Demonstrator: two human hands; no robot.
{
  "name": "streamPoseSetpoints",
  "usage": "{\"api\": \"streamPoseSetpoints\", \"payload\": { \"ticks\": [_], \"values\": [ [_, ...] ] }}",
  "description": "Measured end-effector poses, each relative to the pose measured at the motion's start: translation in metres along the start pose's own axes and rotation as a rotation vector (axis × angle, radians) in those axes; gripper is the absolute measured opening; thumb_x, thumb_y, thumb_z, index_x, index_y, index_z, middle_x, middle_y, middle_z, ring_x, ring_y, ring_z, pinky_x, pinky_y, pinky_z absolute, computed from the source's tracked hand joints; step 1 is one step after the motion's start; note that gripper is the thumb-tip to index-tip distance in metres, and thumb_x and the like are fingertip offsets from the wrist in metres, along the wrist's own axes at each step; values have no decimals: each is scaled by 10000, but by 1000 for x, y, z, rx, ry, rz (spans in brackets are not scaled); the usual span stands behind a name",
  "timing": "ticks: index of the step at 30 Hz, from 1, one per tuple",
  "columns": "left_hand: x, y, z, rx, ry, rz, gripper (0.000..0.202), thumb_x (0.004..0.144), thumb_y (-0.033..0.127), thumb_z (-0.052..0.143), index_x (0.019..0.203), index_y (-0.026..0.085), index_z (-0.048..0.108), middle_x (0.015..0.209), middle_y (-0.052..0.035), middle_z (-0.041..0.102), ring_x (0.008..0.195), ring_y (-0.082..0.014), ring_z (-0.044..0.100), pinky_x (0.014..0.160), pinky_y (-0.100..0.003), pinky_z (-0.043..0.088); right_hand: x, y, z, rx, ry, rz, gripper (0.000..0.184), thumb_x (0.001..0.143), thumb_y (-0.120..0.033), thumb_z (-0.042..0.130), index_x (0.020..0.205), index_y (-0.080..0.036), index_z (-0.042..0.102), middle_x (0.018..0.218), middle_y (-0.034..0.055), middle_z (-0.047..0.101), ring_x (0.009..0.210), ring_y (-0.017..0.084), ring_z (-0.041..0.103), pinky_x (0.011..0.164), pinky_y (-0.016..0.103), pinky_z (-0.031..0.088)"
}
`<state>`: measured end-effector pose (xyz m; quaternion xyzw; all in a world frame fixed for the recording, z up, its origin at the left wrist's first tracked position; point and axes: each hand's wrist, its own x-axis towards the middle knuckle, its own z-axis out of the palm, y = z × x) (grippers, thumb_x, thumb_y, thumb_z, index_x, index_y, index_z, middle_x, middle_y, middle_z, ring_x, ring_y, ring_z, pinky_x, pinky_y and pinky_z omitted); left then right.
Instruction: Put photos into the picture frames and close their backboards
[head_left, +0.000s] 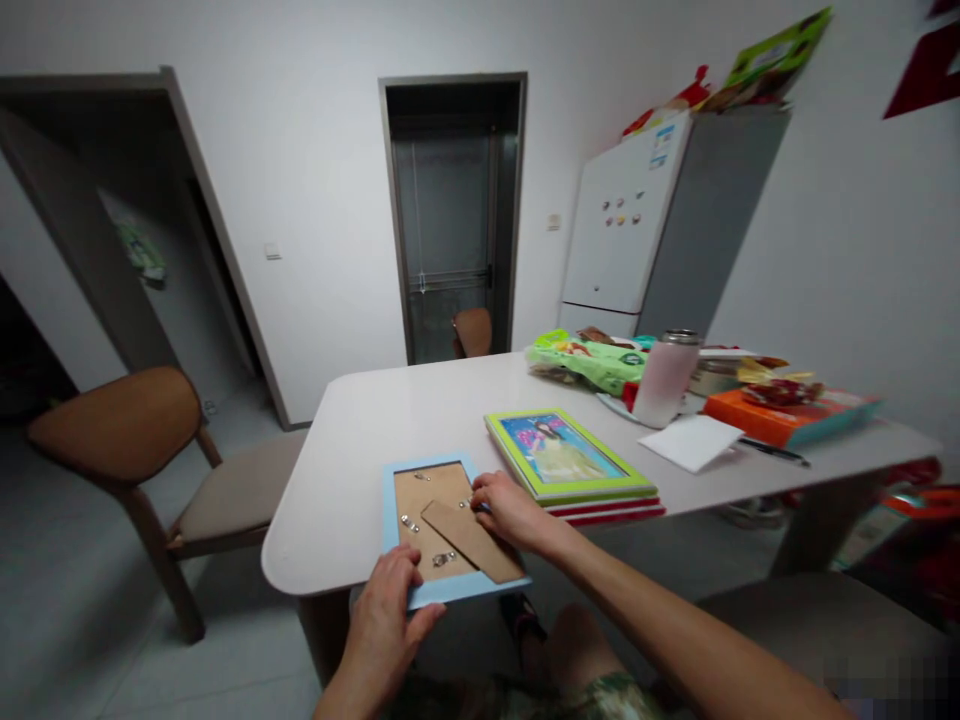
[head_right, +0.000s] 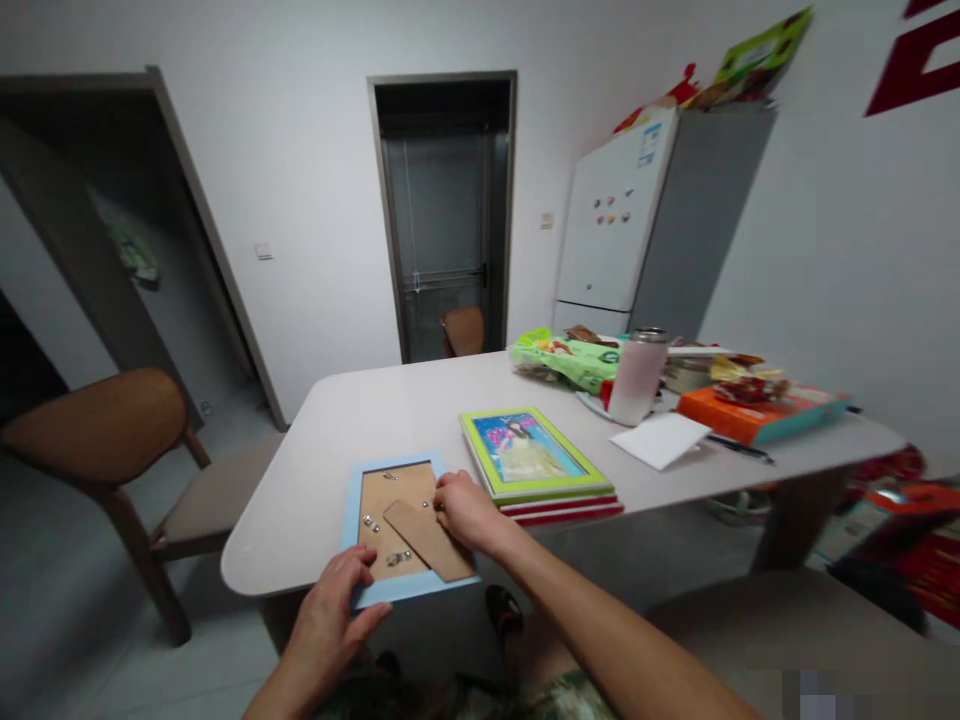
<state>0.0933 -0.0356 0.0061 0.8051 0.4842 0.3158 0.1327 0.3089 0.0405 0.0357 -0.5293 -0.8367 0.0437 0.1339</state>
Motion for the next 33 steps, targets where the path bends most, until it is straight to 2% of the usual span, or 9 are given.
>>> {"api": "streamPoseSetpoints", "payload": {
  "ticks": [6, 12, 16, 20, 23, 25, 28, 33],
  "values": [
    [-3, 4, -3, -66, -13, -32, 174, 641, 187, 602, 741, 220, 463, 1058, -66, 529, 1025, -220, 458, 855, -379, 382, 10, -1, 5, 8, 31, 70, 226, 683, -160, 472, 816, -162, 654, 859, 82, 592, 848, 177, 500, 756, 240, 347],
    [-3, 2, -3, -88, -20, -33, 176, 633, 181, 607, 732, 217, 466, 1060, -70, 526, 1016, -228, 460, 847, -385, 381, 22, -4, 2, -3, 45, 155, 223, 726, -176, 432, 758, -139, 649, 819, 109, 585, 793, 176, 525, 694, 240, 357],
    [-2, 0, -2, -104, -4, -36, 189, 620, 176, 614, 741, 217, 475, 1055, -64, 532, 1018, -225, 460, 850, -376, 382, 7, -17, -3, 18, 76, 114, 288, 767, -278, 399, 918, -150, 607, 860, 101, 582, 838, 172, 511, 742, 243, 348],
    [4, 0, 0, -121, 24, -44, 171, 623, 158, 603, 736, 206, 485, 1053, -71, 530, 1020, -223, 457, 860, -382, 374, -14, -34, -2, 50, 27, 30, 331, 675, -375, 504, 924, -179, 599, 857, 81, 582, 838, 194, 495, 716, 256, 356],
    [7, 2, 3, -158, 35, -56, 195, 613, 139, 601, 770, 198, 502, 1071, -78, 518, 1021, -221, 459, 866, -384, 373, -17, -39, 0, 86, 55, 82, 347, 630, -269, 528, 959, -177, 587, 900, 87, 579, 872, 199, 487, 741, 259, 353],
    [9, 2, 6, -213, 41, -78, 265, 614, 146, 598, 860, 192, 509, 1141, -94, 478, 1059, -224, 437, 888, -385, 361, -14, -38, -3, 146, 81, 132, 386, 620, -211, 511, 999, -169, 570, 919, 88, 574, 863, 182, 500, 749, 241, 357],
    [15, 2, 6, -325, 124, -160, 370, 654, 191, 570, 1010, 177, 467, 1242, -117, 390, 1137, -226, 368, 940, -389, 305, -8, -38, -16, 170, 112, 177, 360, 624, -222, 502, 971, -174, 585, 870, 79, 565, 783, 163, 524, 709, 229, 377],
    [36, -4, -7, -639, 283, -297, 333, 710, 254, 502, 1027, 168, 449, 1037, -72, 552, 993, -187, 502, 861, -318, 381, -7, -63, -40, 229, 136, 72, 292, 638, -252, 517, 903, -186, 619, 853, 69, 567, 749, 155, 530, 696, 229, 393]
  ]
}}
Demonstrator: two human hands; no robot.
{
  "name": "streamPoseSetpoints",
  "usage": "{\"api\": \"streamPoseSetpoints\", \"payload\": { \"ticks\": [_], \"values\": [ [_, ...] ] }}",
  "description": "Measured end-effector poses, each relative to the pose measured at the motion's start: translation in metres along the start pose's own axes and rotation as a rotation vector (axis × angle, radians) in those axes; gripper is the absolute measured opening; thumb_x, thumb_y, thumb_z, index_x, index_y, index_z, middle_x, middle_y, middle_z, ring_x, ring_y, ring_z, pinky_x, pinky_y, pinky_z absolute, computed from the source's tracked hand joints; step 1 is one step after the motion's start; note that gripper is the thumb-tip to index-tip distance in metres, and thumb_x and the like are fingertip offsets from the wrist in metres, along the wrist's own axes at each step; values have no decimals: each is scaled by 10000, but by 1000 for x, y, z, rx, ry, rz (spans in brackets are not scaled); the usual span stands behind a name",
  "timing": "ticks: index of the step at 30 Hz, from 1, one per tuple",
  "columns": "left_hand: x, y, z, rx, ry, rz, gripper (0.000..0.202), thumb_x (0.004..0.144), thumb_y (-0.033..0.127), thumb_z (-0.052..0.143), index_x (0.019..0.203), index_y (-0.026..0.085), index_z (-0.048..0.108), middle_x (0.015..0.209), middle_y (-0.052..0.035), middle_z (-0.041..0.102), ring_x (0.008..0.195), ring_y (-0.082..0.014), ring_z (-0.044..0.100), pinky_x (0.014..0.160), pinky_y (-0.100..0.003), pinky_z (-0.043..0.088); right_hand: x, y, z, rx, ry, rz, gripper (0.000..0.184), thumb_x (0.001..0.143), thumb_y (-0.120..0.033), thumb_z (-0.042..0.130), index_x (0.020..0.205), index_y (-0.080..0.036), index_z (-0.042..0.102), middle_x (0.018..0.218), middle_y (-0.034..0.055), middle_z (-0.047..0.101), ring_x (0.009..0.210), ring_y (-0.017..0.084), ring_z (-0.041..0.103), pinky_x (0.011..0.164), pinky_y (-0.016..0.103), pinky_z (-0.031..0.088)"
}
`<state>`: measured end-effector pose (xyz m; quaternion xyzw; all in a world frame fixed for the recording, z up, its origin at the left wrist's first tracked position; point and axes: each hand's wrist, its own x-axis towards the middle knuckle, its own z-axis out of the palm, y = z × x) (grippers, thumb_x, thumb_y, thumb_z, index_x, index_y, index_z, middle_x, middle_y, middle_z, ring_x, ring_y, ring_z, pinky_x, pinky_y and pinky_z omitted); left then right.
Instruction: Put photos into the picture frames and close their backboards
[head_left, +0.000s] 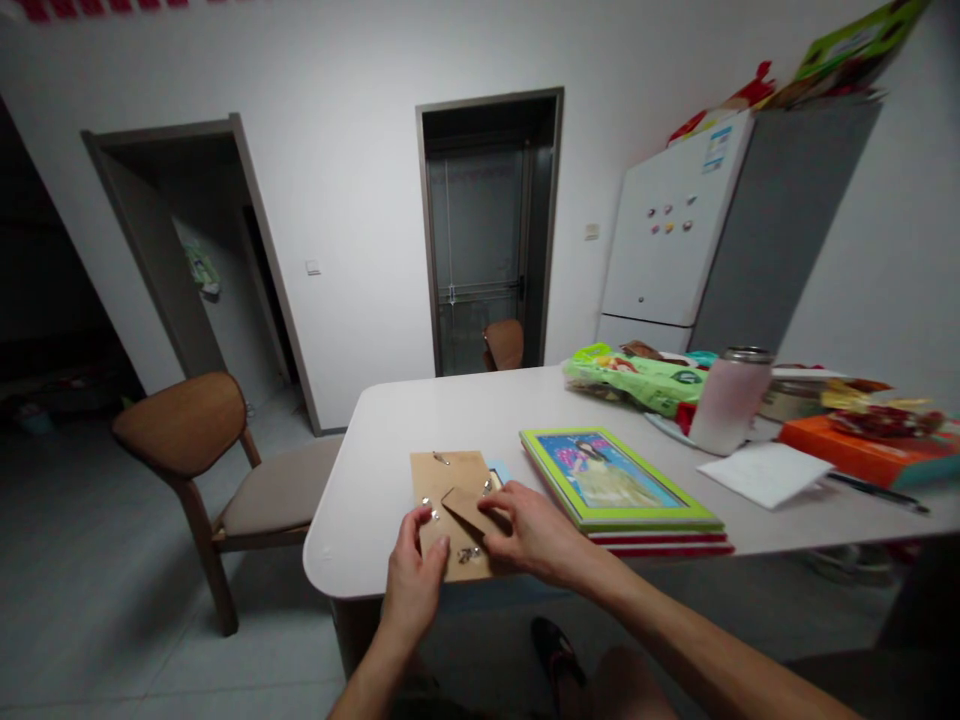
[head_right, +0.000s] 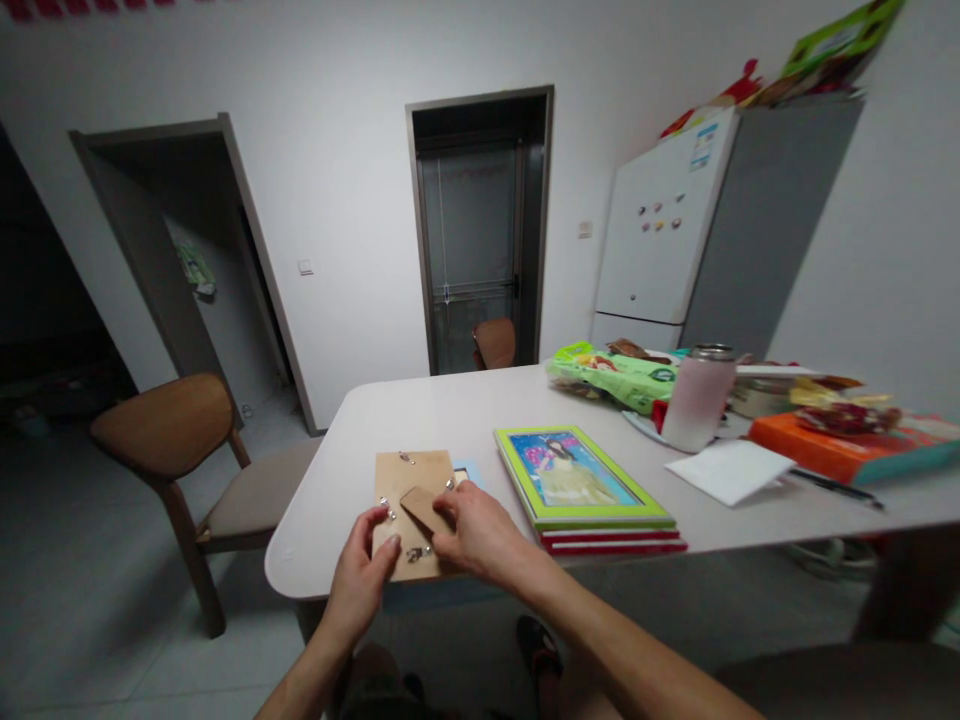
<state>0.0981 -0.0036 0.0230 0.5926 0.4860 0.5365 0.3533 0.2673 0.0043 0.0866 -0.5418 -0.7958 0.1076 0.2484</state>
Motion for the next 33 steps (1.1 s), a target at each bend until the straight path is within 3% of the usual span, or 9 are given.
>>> {"api": "streamPoseSetpoints", "payload": {
  "ticks": [4, 9, 13, 18, 20, 24, 26, 28, 33],
  "values": [
    [12, -3, -30, -53, 78, -72, 337, 710, 278, 460, 1021, 151, 438, 891, -43, 604, 813, -166, 586, 716, -282, 459, 3, -4, 3, 150, 28, -67, 327, 708, -319, 472, 991, -191, 577, 938, 71, 581, 831, 165, 529, 745, 247, 394],
    [7, -25, -89, 51, 132, -201, 363, 704, 284, 449, 1031, 131, 418, 698, -10, 627, 603, -148, 612, 558, -259, 480, 7, 45, 23, -90, 75, 156, 406, 719, -304, 443, 1059, -99, 528, 961, 137, 577, 884, 207, 529, 790, 295, 373],
    [7, -35, -114, 237, 102, -209, 327, 653, 287, 490, 941, 132, 490, 812, -52, 637, 746, -185, 611, 670, -292, 469, 5, 69, 40, -259, 21, 232, 430, 700, -251, 448, 1092, -79, 490, 924, 165, 585, 872, 235, 543, 764, 312, 376],
    [11, -33, -115, 475, 142, -183, 362, 625, 287, 531, 966, 172, 505, 923, -72, 604, 919, -248, 543, 825, -381, 377, 11, 69, 43, -209, 38, 314, 488, 652, -144, 434, 1131, -51, 435, 932, 180, 591, 856, 236, 556, 745, 309, 383],
    [10, -34, -113, 567, 161, -157, 382, 623, 264, 531, 990, 163, 498, 988, -95, 577, 970, -262, 506, 855, -408, 344, 12, 65, 38, -46, 69, 374, 512, 644, -144, 424, 1146, -47, 410, 924, 167, 595, 841, 217, 561, 729, 292, 395],
    [4, -30, -92, 737, 199, 51, 384, 643, 206, 495, 1021, 144, 483, 1096, -108, 514, 1068, -251, 424, 905, -421, 310, 8, 51, 24, 562, 16, 521, 598, 668, -184, 347, 1251, -89, 251, 762, 78, 618, 608, 158, 581, 562, 257, 434],
    [-1, -19, -69, 667, 172, 146, 389, 666, 199, 483, 1051, 149, 461, 1116, -101, 499, 1078, -234, 417, 927, -421, 302, 4, 42, 17, 834, -10, 547, 652, 669, -189, 322, 1294, -145, 141, 722, 40, 614, 519, 142, 564, 502, 255, 432],
    [-6, -2, -39, 526, 60, 189, 400, 683, 208, 494, 1078, 161, 442, 1146, -99, 479, 1101, -226, 397, 937, -418, 305, 1, 32, 11, 1012, -8, 531, 696, 660, -186, 329, 1308, -192, 74, 711, 20, 611, 487, 133, 552, 487, 259, 435],
    [-10, 47, 31, 399, -159, 368, 531, 642, 195, 574, 1145, 199, 402, 1215, -93, 419, 1128, -253, 353, 951, -425, 299, 1, 12, 1, 1099, 44, 417, 776, 633, -214, 481, 1304, -202, 92, 610, -32, 563, 509, 116, 539, 528, 240, 443]
  ]
}}
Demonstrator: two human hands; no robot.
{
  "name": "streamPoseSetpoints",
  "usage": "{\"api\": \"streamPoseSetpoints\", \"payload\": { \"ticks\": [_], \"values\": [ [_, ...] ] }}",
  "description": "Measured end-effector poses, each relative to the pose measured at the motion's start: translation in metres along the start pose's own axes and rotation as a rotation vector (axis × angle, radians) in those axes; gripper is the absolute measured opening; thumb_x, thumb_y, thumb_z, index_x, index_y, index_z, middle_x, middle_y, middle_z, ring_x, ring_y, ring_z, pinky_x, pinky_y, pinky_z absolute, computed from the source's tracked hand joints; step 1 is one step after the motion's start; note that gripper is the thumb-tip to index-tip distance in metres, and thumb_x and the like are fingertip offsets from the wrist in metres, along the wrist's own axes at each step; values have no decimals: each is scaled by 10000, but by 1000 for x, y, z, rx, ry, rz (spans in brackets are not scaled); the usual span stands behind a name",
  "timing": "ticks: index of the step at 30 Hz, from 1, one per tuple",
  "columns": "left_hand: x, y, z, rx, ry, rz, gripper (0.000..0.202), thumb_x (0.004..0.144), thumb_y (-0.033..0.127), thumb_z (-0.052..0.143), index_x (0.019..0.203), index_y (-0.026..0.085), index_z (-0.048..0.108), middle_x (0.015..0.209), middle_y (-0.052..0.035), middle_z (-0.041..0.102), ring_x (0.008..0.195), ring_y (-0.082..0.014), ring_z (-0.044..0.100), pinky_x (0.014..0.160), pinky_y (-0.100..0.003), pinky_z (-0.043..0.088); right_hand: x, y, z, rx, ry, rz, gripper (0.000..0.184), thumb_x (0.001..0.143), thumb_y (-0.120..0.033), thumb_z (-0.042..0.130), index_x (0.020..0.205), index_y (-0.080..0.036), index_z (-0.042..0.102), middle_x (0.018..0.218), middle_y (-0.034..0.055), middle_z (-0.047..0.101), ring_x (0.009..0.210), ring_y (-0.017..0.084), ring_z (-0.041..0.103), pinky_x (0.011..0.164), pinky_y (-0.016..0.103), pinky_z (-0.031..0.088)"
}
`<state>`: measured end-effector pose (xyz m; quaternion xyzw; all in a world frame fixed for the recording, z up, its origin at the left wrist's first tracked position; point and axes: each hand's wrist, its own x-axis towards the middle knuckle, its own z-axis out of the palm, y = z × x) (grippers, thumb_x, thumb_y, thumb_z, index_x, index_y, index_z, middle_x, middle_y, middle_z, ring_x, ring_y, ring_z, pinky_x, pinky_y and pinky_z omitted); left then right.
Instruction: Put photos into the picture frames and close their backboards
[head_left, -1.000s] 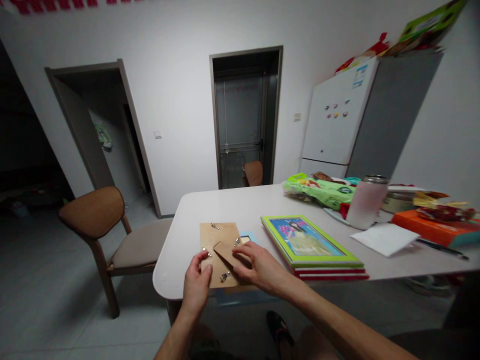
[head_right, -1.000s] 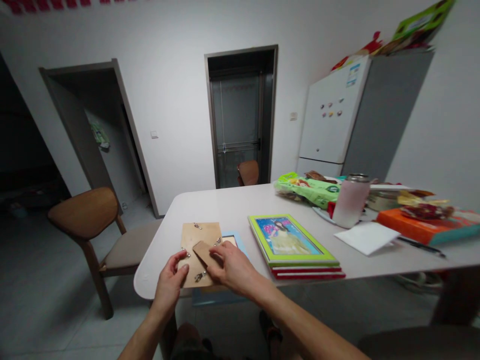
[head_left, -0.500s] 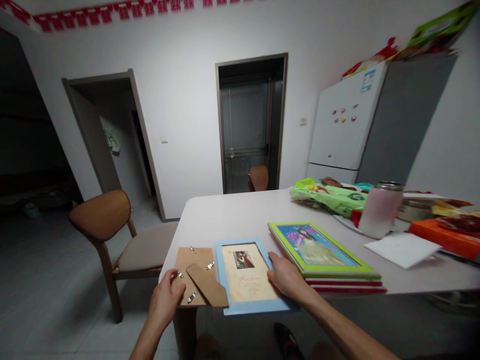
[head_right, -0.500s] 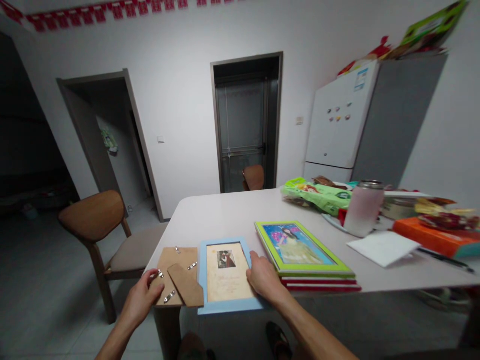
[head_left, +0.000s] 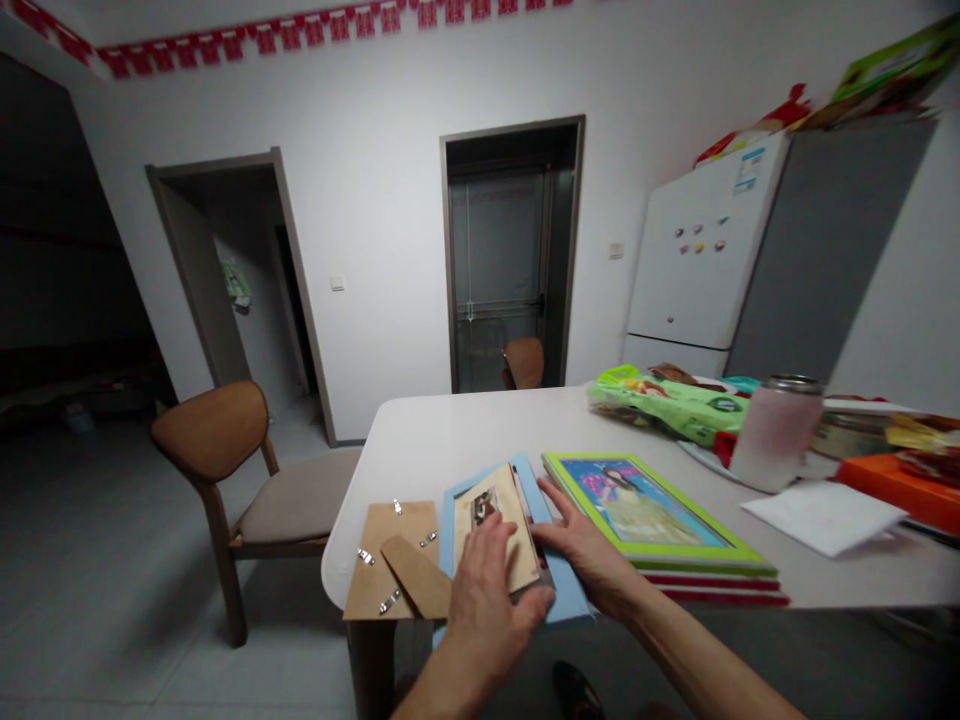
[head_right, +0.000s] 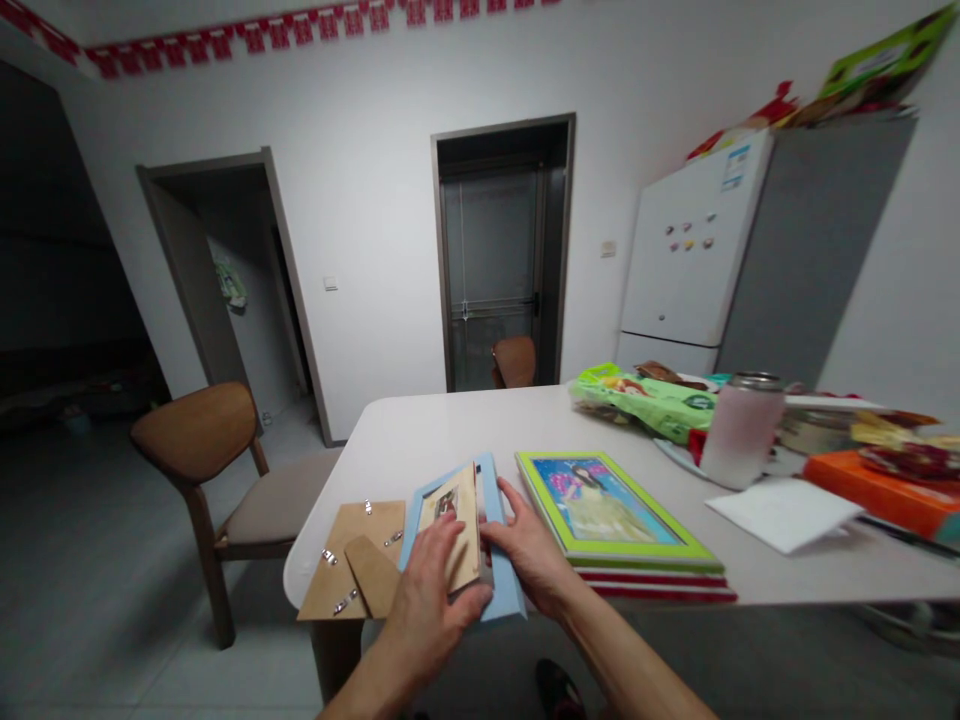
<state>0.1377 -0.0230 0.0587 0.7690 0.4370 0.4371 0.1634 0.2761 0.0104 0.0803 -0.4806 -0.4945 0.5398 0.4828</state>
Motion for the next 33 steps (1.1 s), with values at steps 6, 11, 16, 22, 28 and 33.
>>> {"api": "streamPoseSetpoints", "payload": {
  "ticks": [6, 11, 16, 22, 28, 33],
  "values": [
    [16, 5, -23, 106, 151, 60, 370, 700, 95, 412, 1053, 198, 454, 934, -66, 543, 889, -195, 507, 802, -336, 417, 10, 4, -14, -365, 14, -60, 718, 666, -255, 480, 1298, -112, 171, 653, 7, 585, 576, 145, 570, 578, 275, 455],
    [-7, -41, -60, 131, 322, -207, 276, 746, 199, 384, 1009, 178, 464, 945, -63, 559, 881, -195, 531, 760, -333, 425, 20, 33, -31, -1012, 111, -200, 521, 650, -148, 435, 1158, -35, 437, 1041, 165, 571, 932, 216, 539, 823, 295, 384],
    [-44, -82, -63, 197, 230, -349, 301, 737, 294, 410, 1001, 170, 485, 961, -69, 582, 900, -208, 549, 760, -335, 433, 27, 62, -31, -1279, 117, -232, 401, 674, -111, 402, 1045, -37, 534, 935, 172, 610, 914, 224, 543, 817, 283, 364],
    [-57, -79, -61, 402, 116, -325, 280, 766, 318, 391, 986, 196, 513, 975, -63, 583, 911, -207, 545, 775, -335, 430, 26, 66, -28, -1331, 143, -289, 343, 674, -130, 420, 974, -67, 573, 906, 158, 600, 874, 224, 529, 813, 296, 353],
    [-53, -69, -65, 519, 127, -255, 277, 756, 318, 422, 975, 177, 516, 943, -81, 576, 916, -237, 520, 785, -392, 418, 18, 55, 4, -995, 128, -333, 429, 681, -216, 425, 1075, -76, 521, 1001, 143, 582, 862, 200, 540, 800, 307, 384],
    [-53, -60, -40, 418, -43, -94, 515, 661, 298, 531, 1148, 157, 439, 1209, -116, 449, 1118, -272, 384, 928, -447, 318, 25, 56, 50, -378, -142, 73, 442, 635, -176, 403, 1045, -63, 525, 473, -27, 523, 360, 80, 416, 383, 200, 326]
  ]
}}
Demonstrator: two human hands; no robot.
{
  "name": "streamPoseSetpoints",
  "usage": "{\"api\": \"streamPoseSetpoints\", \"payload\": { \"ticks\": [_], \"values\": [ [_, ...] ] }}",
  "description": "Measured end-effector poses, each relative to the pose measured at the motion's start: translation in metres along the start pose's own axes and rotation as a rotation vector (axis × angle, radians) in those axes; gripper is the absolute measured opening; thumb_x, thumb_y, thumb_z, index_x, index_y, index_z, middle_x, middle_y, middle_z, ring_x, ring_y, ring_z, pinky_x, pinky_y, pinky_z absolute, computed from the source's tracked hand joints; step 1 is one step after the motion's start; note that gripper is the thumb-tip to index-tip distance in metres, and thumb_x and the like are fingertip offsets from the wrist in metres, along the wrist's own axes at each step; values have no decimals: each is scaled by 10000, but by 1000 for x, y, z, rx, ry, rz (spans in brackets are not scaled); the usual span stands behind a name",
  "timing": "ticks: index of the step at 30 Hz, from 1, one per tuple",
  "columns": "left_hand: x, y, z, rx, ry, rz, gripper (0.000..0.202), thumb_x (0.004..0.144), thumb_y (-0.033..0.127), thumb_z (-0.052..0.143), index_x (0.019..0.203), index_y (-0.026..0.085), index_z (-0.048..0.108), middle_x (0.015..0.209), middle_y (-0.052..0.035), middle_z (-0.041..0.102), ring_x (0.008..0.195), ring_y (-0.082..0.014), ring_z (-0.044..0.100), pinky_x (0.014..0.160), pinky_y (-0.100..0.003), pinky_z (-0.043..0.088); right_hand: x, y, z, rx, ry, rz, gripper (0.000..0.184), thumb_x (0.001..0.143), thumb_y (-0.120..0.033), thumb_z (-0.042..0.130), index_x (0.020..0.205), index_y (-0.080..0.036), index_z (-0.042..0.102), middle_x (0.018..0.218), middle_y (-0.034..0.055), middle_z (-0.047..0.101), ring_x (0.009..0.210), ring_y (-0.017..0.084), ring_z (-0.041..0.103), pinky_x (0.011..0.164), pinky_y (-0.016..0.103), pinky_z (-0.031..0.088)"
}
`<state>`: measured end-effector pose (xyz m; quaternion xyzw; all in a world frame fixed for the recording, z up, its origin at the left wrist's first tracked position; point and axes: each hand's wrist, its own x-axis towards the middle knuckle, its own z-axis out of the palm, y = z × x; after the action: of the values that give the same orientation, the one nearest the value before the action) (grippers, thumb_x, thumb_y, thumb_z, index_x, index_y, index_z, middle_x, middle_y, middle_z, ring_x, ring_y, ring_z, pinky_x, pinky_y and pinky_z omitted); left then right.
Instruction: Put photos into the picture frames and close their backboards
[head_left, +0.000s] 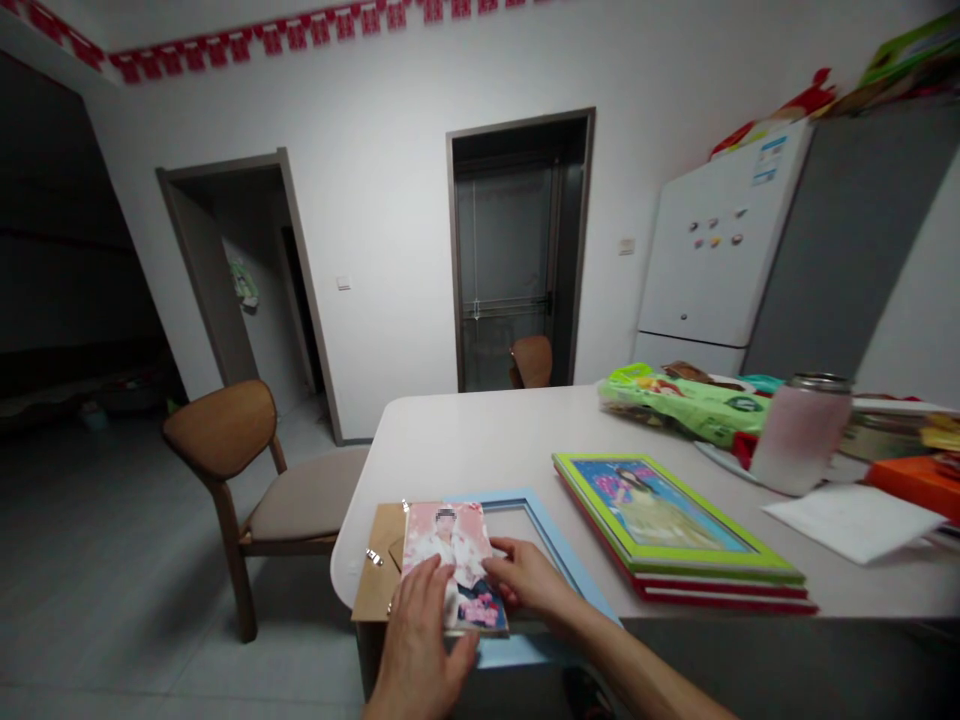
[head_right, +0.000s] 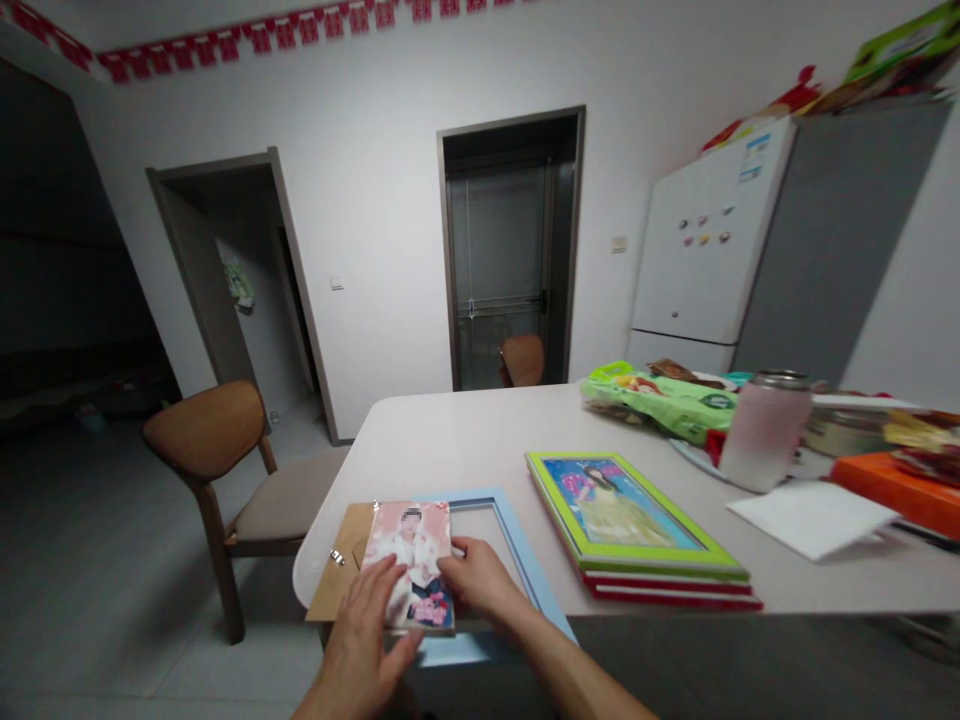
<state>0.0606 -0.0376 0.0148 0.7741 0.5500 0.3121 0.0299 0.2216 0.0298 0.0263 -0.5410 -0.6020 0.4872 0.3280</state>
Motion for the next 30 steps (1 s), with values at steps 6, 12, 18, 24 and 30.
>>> {"api": "streamPoseSetpoints", "payload": {
  "ticks": [6, 12, 18, 24, 30],
  "values": [
    [20, 10, 15, -232, 123, 9, 515, 654, 130, 434, 1169, 129, 437, 1248, -117, 418, 1163, -248, 343, 974, -436, 263, 1, -36, 13, 396, 53, -190, 385, 631, -209, 482, 999, -104, 526, 437, -85, 434, 356, 43, 364, 358, 159, 291],
    [42, 29, -2, -948, 442, -358, 314, 775, 335, 428, 997, 148, 547, 966, -92, 622, 972, -227, 535, 870, -363, 394, -8, -34, 7, 468, 163, -86, 408, 676, -341, 509, 1034, -144, 501, 740, 33, 605, 567, 96, 552, 446, 185, 407],
    [39, 47, 12, -1275, 304, -435, 446, 713, 383, 522, 1072, 118, 495, 1003, -115, 605, 971, -230, 535, 851, -333, 404, -4, -12, -17, 654, 176, -51, 367, 681, -215, 429, 1042, -170, 480, 781, 43, 657, 622, 129, 599, 507, 208, 442],
    [28, 32, 13, -697, 91, -353, 486, 688, 288, 501, 1138, 112, 443, 1207, -123, 462, 1140, -213, 380, 968, -339, 270, 8, -2, -66, 105, 297, -16, 451, 626, -123, 364, 1046, -121, 530, 760, 53, 674, 596, 148, 600, 495, 208, 417],
    [17, 33, 18, -218, -178, -151, 516, 667, 249, 483, 1156, 91, 436, 1245, -133, 419, 1160, -233, 353, 988, -406, 234, 16, 6, -61, -416, 326, -91, 415, 636, -114, 344, 958, -111, 607, 841, 73, 669, 699, 150, 603, 556, 191, 400]
  ]
}}
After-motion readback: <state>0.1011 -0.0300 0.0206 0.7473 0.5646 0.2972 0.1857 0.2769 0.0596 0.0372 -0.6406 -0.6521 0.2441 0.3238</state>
